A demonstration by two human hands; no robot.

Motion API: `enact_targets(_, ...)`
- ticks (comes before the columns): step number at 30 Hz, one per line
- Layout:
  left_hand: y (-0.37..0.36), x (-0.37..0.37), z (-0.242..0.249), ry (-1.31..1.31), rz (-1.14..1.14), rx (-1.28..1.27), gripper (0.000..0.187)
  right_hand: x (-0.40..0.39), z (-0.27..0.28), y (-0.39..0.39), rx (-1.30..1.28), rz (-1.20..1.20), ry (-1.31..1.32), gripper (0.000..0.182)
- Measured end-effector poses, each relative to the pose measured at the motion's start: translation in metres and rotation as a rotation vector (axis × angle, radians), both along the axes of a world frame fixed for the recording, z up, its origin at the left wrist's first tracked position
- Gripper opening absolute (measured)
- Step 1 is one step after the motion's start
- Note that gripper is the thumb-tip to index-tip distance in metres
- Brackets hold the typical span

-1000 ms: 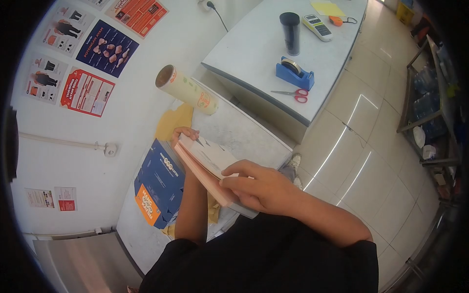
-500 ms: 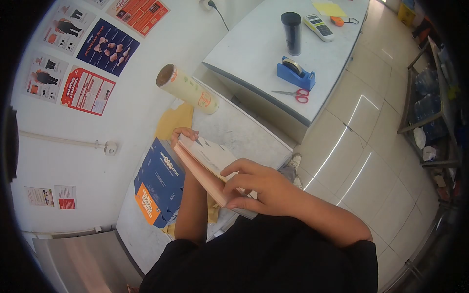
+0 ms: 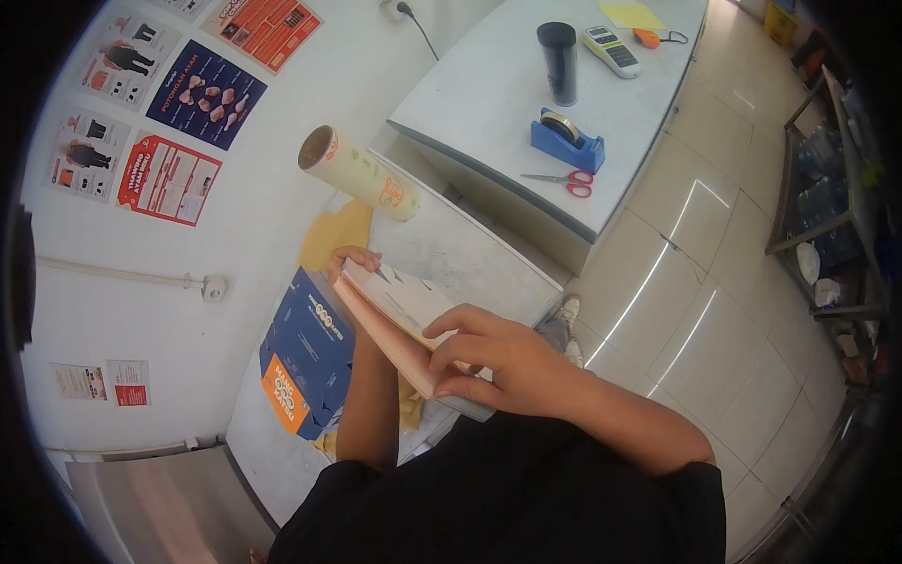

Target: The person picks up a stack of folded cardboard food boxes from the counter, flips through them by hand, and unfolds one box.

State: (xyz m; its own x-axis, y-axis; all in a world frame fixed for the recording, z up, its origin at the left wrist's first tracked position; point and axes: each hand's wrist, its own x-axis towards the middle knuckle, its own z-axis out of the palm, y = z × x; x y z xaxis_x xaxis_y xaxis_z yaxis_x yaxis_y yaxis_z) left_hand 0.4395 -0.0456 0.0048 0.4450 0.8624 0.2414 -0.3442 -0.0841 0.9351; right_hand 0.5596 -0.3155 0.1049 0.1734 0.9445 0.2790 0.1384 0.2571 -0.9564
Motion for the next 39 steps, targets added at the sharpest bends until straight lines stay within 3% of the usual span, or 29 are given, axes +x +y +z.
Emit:
enact_targets(5, 0.000, -0.001, -0.002, 0.007, 0.006, 0.001, 0.031, -0.002, -0.003, 0.001, -0.004, 0.001, 0.023, 0.016)
enact_targets(8, 0.003, -0.001, -0.004, -0.036, -0.004, 0.026, 0.003, -0.002, -0.004, 0.001, -0.006, 0.002, 0.031, 0.016)
enact_targets(18, 0.003, 0.001, -0.004, -0.068, -0.025, 0.023, 0.003, -0.004, 0.001, -0.001, 0.011, 0.021, 0.025, 0.011)
enact_targets(21, 0.003, 0.000, -0.004, -0.064, -0.021, 0.021, 0.005, -0.003, 0.005, -0.001, -0.018, 0.026, 0.093, 0.011)
enact_targets(29, -0.005, 0.005, 0.005, -0.032, 0.007, -0.044, 0.019, -0.009, 0.008, -0.002, -0.041, -0.115, -0.027, 0.013)
enact_targets(32, -0.006, 0.005, 0.005, -0.098, -0.027, -0.080, 0.016, -0.010, 0.009, 0.000, -0.035, -0.133, -0.055, 0.015)
enact_targets(39, -0.004, 0.004, 0.002, -0.033, -0.001, -0.035, 0.032, -0.012, 0.010, 0.002, -0.038, -0.129, -0.051, 0.013)
